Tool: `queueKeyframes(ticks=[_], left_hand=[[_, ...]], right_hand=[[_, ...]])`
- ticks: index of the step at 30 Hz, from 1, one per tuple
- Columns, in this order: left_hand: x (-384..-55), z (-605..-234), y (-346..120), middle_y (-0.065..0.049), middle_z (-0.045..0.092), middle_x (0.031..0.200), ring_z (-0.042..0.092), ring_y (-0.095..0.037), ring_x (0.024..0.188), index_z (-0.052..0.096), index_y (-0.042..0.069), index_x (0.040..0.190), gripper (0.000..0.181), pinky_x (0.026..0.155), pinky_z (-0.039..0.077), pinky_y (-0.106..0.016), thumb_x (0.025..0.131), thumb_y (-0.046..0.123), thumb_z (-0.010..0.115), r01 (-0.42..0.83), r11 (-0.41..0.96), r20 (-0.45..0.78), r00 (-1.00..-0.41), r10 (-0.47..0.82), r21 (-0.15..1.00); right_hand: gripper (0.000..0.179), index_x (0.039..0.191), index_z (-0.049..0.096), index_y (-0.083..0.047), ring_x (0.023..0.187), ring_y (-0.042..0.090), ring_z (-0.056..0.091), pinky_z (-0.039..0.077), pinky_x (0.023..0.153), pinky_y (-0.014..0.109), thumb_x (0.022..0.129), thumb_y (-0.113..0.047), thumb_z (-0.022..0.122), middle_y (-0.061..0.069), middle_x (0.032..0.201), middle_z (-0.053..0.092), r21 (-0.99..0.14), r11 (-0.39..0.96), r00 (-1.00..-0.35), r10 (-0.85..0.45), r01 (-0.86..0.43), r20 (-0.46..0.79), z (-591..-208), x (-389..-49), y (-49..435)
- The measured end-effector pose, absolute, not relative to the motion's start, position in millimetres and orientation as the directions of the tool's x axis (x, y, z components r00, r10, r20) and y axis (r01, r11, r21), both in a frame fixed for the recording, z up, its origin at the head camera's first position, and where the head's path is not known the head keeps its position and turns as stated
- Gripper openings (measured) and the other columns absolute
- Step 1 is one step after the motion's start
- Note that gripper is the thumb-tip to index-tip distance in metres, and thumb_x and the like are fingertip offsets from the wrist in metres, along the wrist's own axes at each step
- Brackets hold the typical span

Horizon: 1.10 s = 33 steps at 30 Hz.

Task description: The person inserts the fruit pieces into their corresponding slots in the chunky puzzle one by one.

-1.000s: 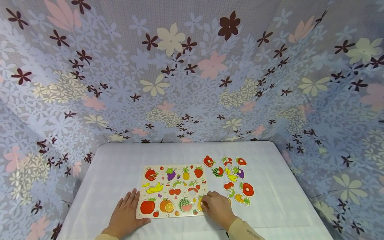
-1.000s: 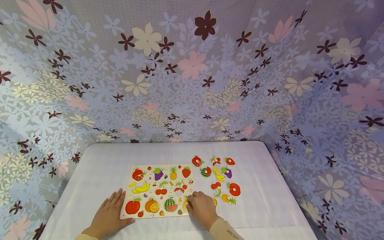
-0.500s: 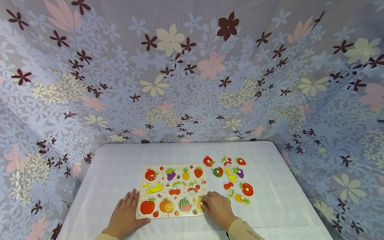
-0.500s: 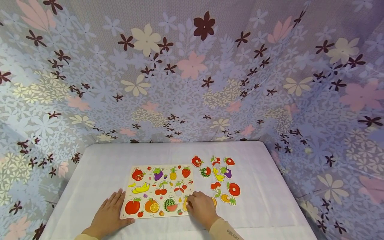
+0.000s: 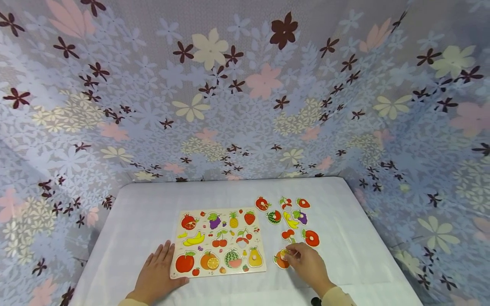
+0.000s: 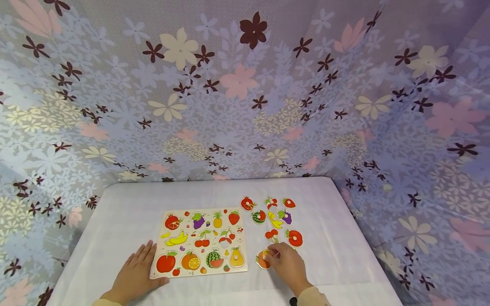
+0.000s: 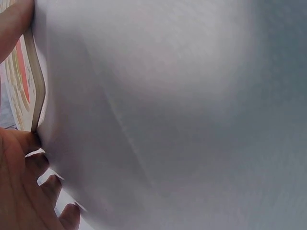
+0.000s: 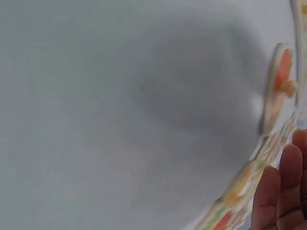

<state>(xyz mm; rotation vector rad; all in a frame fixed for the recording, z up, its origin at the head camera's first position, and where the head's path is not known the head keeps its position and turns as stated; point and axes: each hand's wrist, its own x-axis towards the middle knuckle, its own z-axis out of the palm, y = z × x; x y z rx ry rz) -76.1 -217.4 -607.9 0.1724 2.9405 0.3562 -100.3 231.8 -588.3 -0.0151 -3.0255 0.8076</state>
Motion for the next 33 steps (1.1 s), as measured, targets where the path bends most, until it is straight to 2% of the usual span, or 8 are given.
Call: queueKeyframes(ticks=[7,14,20,33], left_hand=[[-76,-606,-218,-0.024,0.028,0.158,0.026,-0.045,0.142,0.033,-0.006,0.151,0.126,0.114,0.018,-0.065,0.067,0.081,0.068,0.093,0.964,-0.161,-0.978,0.136,0.249],[-76,-608,-219,-0.024,0.028,0.158,0.026,-0.045,0.142,0.033,-0.006,0.151,0.127,0.114,0.019,-0.065,0.066,0.082,0.068,0.099,0.96,-0.144,-0.98,0.14,0.261],[-76,-610,-218,-0.024,0.028,0.158,0.027,-0.045,0.142,0.033,-0.006,0.151,0.126,0.113,0.021,-0.064,0.068,0.081,0.067,0.11,0.96,-0.142,-0.978,0.15,0.257],[-71,-600,-216,-0.024,0.031,0.157,0.03,-0.045,0.141,0.035,-0.007,0.15,0.12,0.113,0.023,-0.063,0.07,0.073,0.073,0.124,0.957,-0.108,-0.982,0.157,0.262]], right_hand=[[0.021,0.099,0.076,-0.016,0.071,0.007,0.051,0.048,0.061,0.027,0.08,-0.017,0.083,-0.012,0.08,0.059,-0.495,0.869,-0.999,0.019,0.003,0.028,-595,-93,242],[0.024,0.099,0.076,-0.018,0.07,0.006,0.049,0.046,0.061,0.025,0.078,-0.024,0.087,-0.013,0.081,0.057,-0.493,0.87,-1.0,-0.009,-0.02,0.024,-603,-95,234],[0.022,0.094,0.076,-0.021,0.067,0.005,0.047,0.042,0.057,0.024,0.075,-0.024,0.088,-0.014,0.079,0.054,-0.498,0.866,-0.999,-0.033,-0.046,0.036,-609,-97,231],[0.017,0.09,0.074,-0.023,0.067,0.005,0.045,0.041,0.056,0.024,0.078,-0.025,0.086,-0.015,0.078,0.05,-0.464,0.884,-0.998,-0.052,-0.056,0.021,-613,-97,229]])
